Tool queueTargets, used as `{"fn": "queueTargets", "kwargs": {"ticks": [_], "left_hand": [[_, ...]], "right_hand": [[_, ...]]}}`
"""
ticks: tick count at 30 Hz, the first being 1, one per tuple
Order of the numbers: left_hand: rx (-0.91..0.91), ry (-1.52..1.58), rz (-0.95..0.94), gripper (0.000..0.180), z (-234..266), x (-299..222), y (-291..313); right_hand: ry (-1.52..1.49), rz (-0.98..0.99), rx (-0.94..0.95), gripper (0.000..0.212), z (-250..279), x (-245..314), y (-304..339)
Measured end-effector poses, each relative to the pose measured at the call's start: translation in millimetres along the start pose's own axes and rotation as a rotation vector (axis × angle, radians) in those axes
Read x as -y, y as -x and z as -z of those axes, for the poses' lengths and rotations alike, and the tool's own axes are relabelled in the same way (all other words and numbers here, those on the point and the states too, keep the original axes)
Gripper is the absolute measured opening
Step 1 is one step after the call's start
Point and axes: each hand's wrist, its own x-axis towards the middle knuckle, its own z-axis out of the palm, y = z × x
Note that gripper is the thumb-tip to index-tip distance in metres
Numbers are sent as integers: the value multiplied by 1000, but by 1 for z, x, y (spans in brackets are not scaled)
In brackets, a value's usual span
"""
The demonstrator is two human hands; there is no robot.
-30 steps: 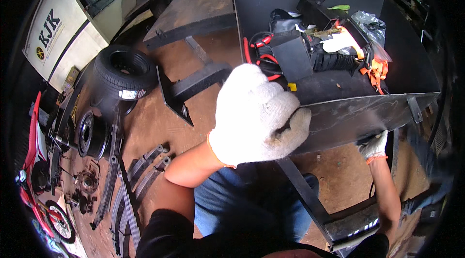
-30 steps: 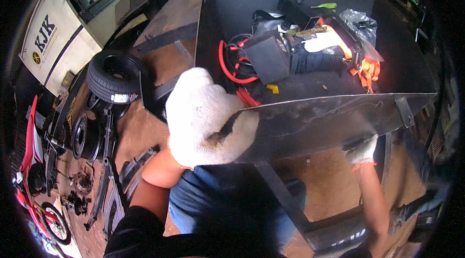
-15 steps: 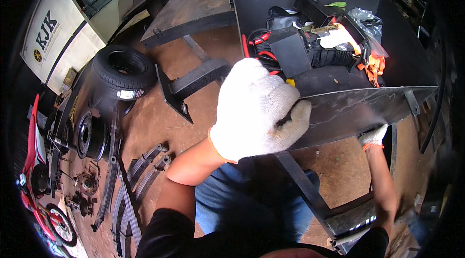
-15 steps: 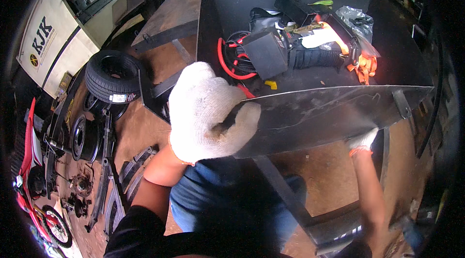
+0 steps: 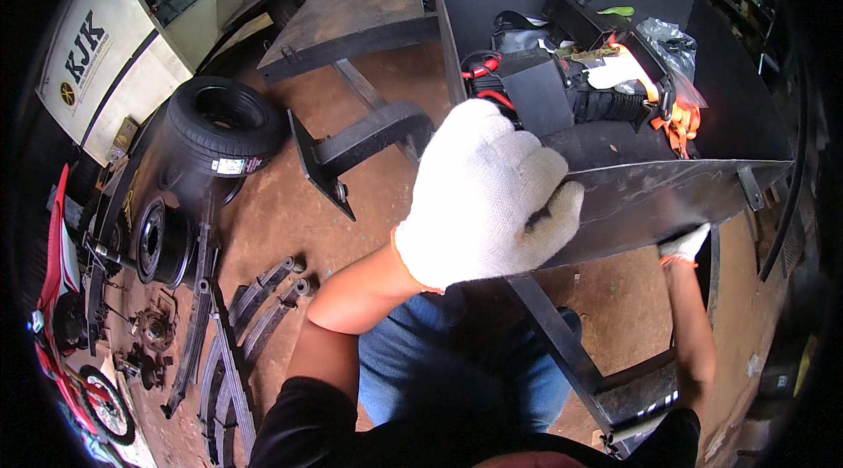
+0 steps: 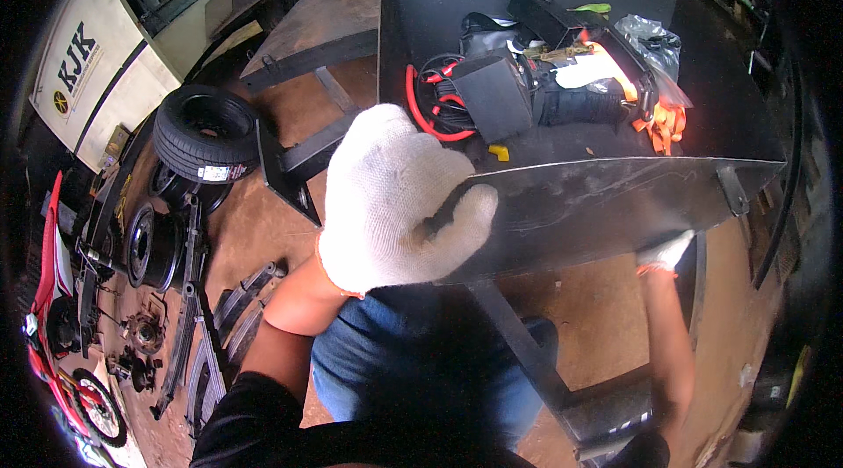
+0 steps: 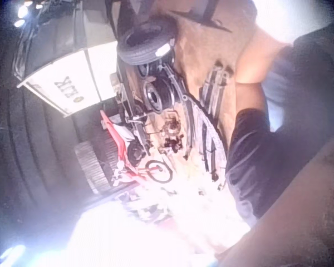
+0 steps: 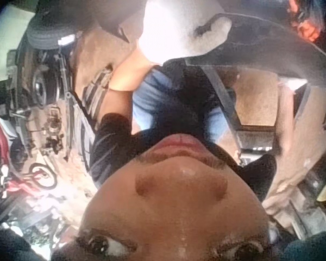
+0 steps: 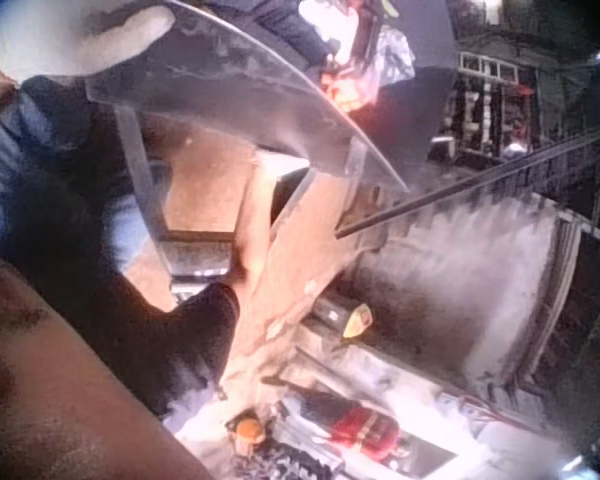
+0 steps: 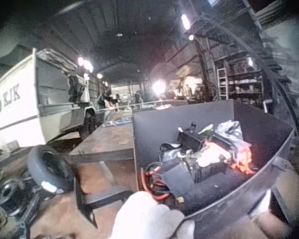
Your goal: The person sands a large black metal sheet on a workbench using a sanding block. They repeatedly rub the surface, flip the sheet, and continue sanding different areas.
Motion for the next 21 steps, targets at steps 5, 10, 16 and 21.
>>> {"fn": "queueTargets", "kwargs": {"ticks": [5,10,16,21], "left_hand": [[-263,64,-40,11,-16,4,9],[-56,16,-13,13,-2,1,4],[-208,67,-17,15,-13,4,13],[-91,26,-23,13,-7,-1,5]], "right_hand": [[-22,-125,-148,65,-57,-49,54],[-25,109,-183,68,-24,15,7],[23,-133,-87,67,-59,-66,59],[-6,29,-105,68,8,13,-3]]}}
